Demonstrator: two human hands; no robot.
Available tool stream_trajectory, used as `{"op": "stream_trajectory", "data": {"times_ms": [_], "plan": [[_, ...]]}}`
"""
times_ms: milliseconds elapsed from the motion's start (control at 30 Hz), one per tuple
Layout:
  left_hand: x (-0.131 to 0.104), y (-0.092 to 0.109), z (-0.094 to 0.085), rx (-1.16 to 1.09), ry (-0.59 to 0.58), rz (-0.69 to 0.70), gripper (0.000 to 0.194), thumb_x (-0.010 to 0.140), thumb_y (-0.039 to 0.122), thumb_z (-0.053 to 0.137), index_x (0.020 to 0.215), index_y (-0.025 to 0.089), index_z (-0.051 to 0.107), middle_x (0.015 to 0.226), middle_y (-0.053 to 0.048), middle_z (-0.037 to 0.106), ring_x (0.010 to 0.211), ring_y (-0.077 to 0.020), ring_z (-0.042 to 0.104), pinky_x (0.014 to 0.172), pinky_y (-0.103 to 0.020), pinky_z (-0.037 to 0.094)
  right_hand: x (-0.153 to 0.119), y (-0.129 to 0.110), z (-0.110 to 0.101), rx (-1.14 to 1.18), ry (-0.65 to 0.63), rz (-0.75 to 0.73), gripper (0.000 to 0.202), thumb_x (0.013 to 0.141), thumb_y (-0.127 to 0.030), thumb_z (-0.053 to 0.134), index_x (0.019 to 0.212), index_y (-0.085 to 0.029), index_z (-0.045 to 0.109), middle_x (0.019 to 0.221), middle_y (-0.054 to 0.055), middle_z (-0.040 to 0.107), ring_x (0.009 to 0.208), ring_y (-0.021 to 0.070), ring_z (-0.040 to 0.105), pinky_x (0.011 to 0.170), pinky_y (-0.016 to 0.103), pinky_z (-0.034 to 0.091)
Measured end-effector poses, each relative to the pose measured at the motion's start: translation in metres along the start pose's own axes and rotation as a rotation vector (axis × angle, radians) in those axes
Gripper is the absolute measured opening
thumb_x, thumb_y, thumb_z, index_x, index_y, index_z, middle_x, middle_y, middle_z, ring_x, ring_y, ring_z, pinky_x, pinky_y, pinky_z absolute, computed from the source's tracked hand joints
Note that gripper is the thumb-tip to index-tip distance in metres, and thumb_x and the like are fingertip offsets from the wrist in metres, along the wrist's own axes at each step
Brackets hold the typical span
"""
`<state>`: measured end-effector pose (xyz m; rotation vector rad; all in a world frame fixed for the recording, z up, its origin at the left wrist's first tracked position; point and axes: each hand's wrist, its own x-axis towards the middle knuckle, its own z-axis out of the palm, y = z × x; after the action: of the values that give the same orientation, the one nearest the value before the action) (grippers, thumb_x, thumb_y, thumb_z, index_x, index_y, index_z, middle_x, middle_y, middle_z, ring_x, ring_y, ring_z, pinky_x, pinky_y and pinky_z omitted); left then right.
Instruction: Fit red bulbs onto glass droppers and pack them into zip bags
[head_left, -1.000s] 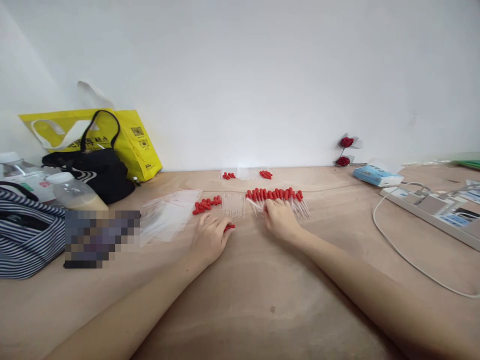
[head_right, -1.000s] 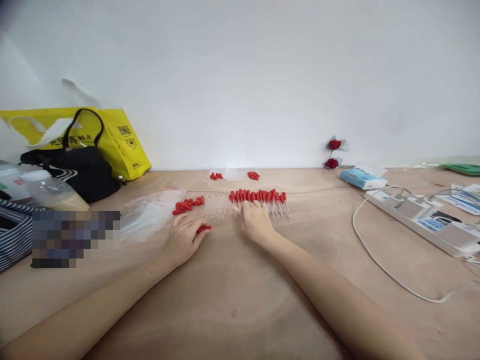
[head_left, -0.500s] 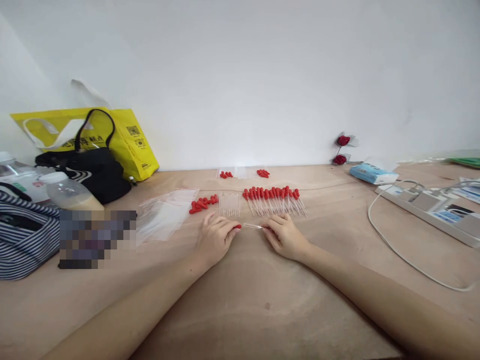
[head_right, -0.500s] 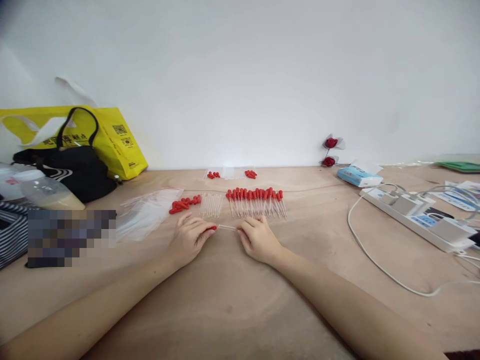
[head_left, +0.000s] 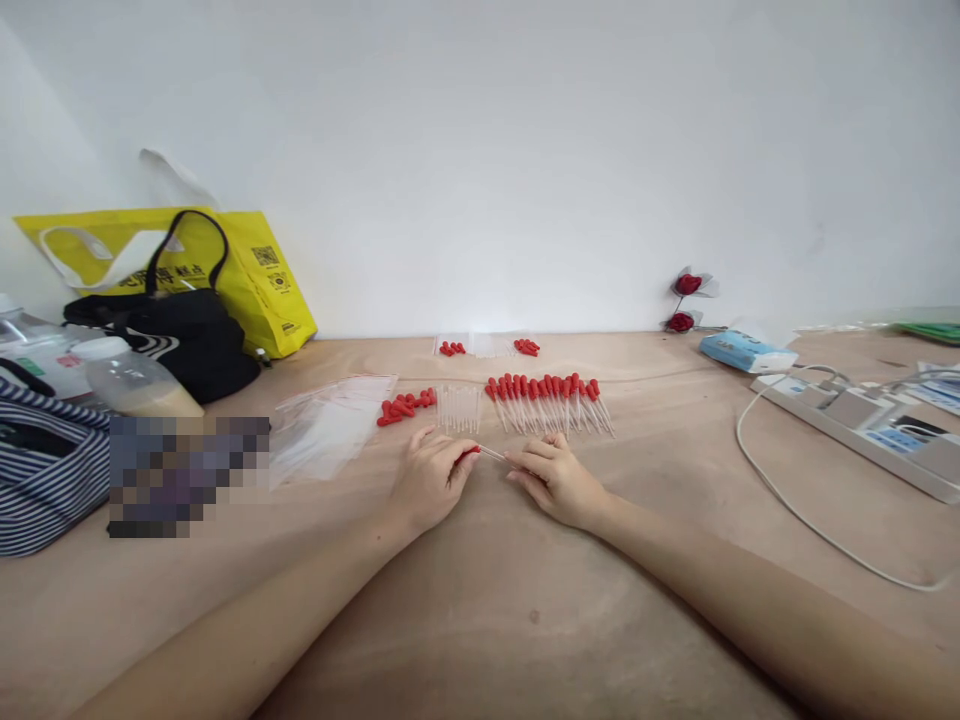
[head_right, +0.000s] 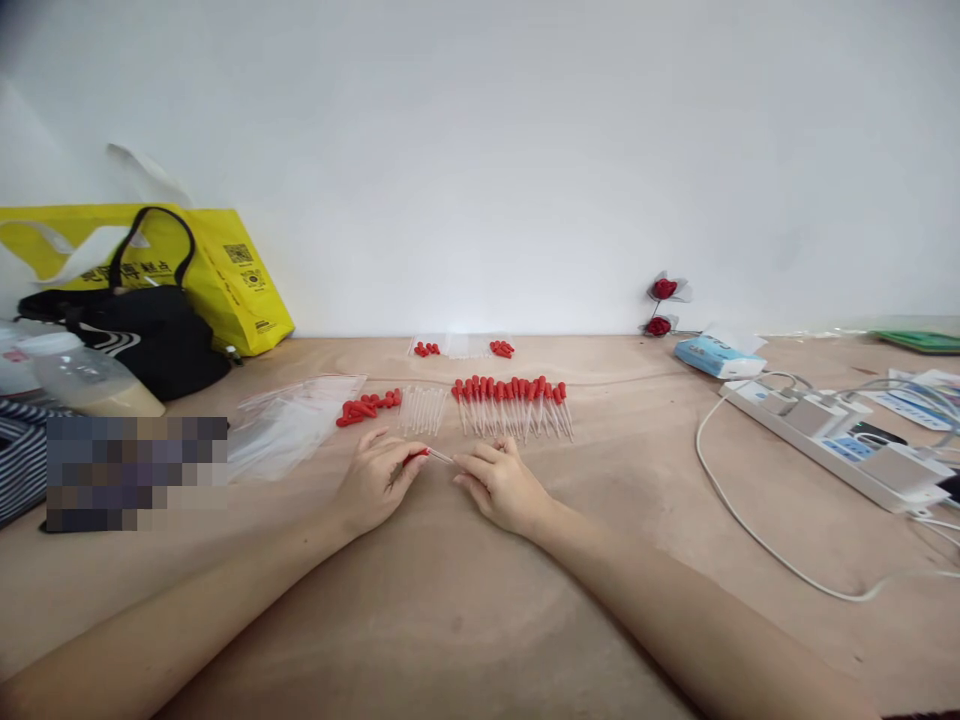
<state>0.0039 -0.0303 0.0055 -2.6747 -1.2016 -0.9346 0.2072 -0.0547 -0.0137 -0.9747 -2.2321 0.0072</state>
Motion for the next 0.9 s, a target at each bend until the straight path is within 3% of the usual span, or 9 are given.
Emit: {"op": "stream_trajectory", "data": {"times_ms": [433,700,900], "plan": [[-0.005,0.002,-0.006,-0.026,-0.024,0.180,0.019,0.086,0.022,0.040,0.080,0.019,0.058,0.071,0.002,0.065,0.070,-0.0128,0.059,0.096,-0.043,0.022,0.003,0.004,-0.008,-0.149,-0.018,-0.178,0.027,0.080,-0.007,0.035,0.085,-0.016,0.060,0.064,0.000,0.054,0.057,0.0094,0.042,0.071,0.030,0.023],[-0.005,0.007,-0.005,-0.021,0.012,0.329,0.017,0.084,0.019,0.041,0.079,0.016,0.057,0.076,-0.001,0.066,0.074,-0.0131,0.061,0.103,-0.047,0.012,0.002,-0.002,-0.008,-0.223,0.032,-0.195,0.025,0.079,-0.010,0.035,0.078,-0.015,0.059,0.061,0.000,0.050,0.056,0.0099,0.039,0.065,0.030,0.020],[-0.004,0.008,-0.003,-0.048,0.041,0.353,0.015,0.083,0.018,0.043,0.077,0.016,0.056,0.074,-0.001,0.067,0.080,-0.0136,0.062,0.104,-0.047,0.012,0.004,-0.005,-0.005,-0.151,-0.022,-0.170,0.024,0.083,-0.014,0.035,0.080,-0.014,0.059,0.063,0.001,0.052,0.058,0.0108,0.040,0.065,0.029,0.021]]}}
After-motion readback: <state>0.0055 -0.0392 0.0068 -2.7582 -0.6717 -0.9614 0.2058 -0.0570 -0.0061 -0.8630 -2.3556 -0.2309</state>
